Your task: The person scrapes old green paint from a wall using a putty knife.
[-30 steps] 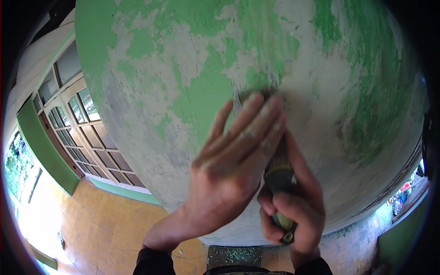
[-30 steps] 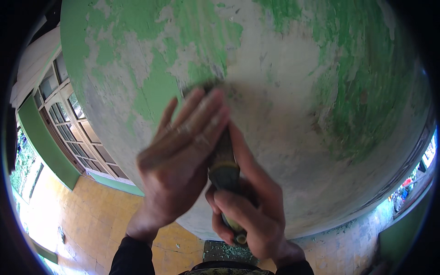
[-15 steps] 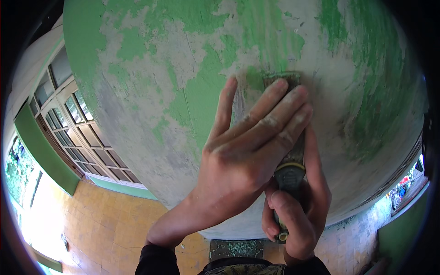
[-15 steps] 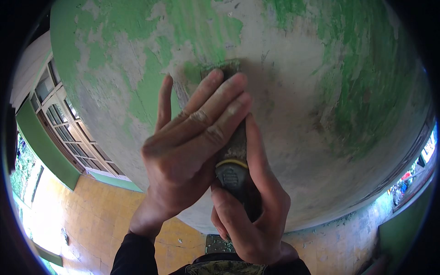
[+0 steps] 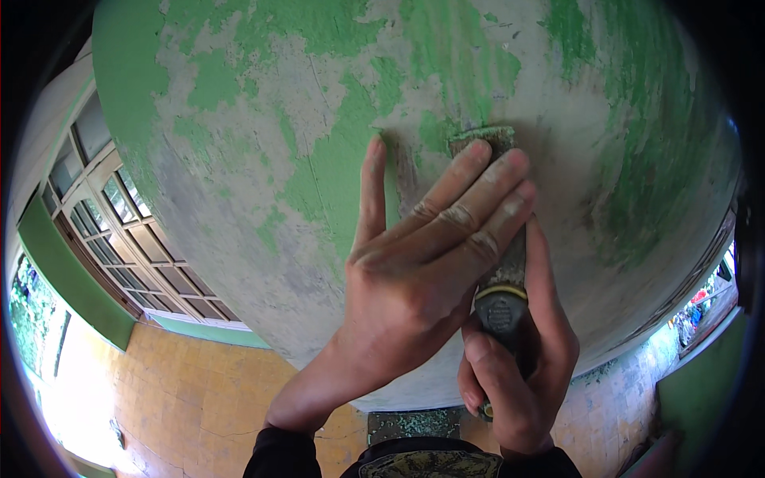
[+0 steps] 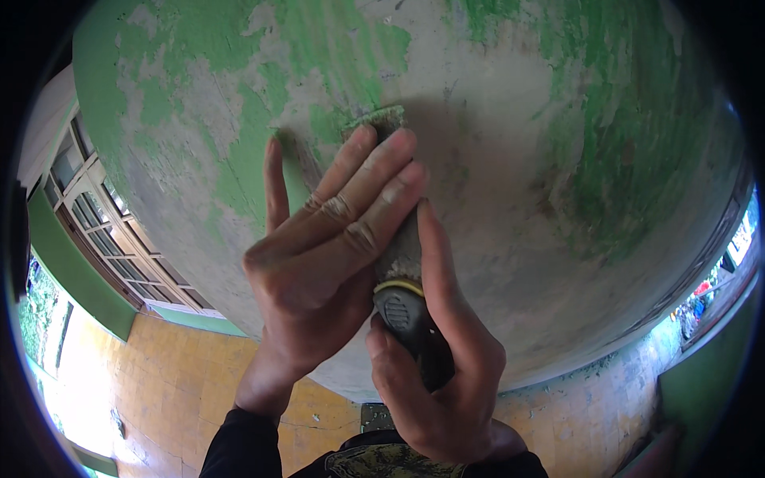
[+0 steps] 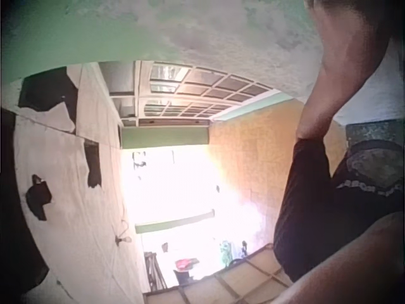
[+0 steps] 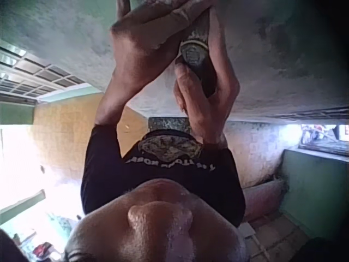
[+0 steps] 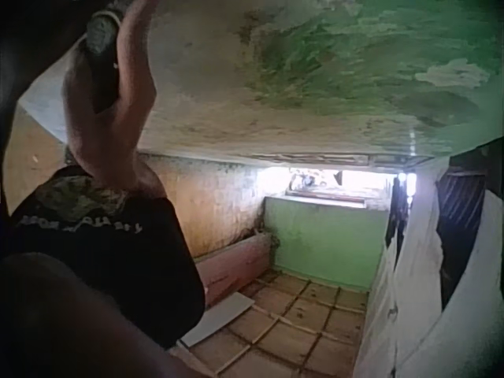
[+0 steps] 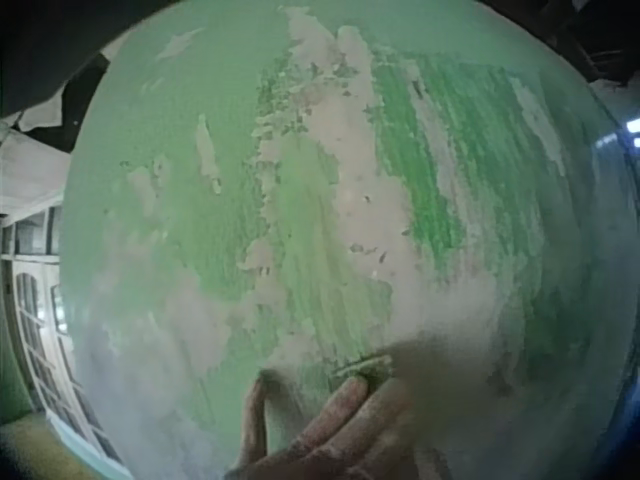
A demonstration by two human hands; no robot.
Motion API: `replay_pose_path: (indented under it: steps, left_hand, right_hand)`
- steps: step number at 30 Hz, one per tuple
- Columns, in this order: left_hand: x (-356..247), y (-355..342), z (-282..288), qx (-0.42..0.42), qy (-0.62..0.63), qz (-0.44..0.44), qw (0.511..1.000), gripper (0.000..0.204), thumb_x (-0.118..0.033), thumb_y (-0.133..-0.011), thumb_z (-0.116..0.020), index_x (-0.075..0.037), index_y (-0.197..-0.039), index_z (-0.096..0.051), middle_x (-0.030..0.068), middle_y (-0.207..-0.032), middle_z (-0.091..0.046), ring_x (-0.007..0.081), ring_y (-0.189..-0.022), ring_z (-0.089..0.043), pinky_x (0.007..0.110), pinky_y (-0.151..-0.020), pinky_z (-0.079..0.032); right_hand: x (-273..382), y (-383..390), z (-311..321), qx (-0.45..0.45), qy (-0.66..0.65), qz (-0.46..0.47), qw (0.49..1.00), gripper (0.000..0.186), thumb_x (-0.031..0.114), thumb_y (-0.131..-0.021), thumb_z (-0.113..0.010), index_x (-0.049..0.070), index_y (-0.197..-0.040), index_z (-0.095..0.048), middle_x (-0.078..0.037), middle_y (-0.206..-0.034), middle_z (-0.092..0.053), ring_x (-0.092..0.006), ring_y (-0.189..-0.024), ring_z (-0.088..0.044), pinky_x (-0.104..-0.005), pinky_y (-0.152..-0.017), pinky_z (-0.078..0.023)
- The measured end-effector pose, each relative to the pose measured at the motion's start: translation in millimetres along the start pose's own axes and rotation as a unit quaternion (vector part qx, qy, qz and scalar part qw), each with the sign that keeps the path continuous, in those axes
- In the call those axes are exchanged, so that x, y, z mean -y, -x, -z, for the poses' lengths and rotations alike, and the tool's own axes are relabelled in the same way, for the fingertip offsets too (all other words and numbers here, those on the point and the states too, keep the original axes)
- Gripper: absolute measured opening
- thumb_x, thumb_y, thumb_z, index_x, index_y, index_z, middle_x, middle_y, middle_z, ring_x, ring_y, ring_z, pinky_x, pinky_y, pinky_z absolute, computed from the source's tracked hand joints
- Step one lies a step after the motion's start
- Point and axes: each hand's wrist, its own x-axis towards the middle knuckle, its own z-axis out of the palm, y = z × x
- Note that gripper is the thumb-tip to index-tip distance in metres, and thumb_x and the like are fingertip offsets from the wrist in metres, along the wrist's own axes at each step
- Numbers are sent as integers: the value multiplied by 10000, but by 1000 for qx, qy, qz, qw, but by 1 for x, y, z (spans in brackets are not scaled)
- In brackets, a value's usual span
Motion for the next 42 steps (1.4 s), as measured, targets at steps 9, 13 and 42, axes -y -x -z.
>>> replay_pose_path:
  steps: [9, 13, 42]
  left_hand:
    - [-4, 1, 0, 3, 13, -4, 1000, 400, -10, -840, -737, -129, -1220, -768, 77, -1321, -706, 268, -1334, -604, 554, -1257, -104]
    - [-4, 3, -1, 17, 10, 1, 1000, 397, -20, -836, -741, -126, -1218, -768, 73, -1326, -703, 266, -1333, -604, 557, -1261, -95]
    - [-5, 68, 23, 83, -34, 44, 995, 444, -13, -788, -780, -39, -1229, -737, 132, -1287, -719, 268, -1275, -653, 565, -1187, -314]
  right_hand:
    - [14, -1, -4, -12, -46, -27, 999, 865, 54, -838, -538, -48, -1618, -179, -32, -731, -578, -45, -449, -425, -215, -417, -332]
    - [12, -2, -1, 18, -60, -35, 997, 834, 10, -867, -533, -40, -1621, -180, -23, -739, -579, -46, -491, -469, -221, -460, -369]
    - [-41, 38, 42, 92, -69, -149, 982, 734, -47, -915, -585, 4, -1598, -321, -3, -701, -538, -58, -519, -467, -252, -477, -373]
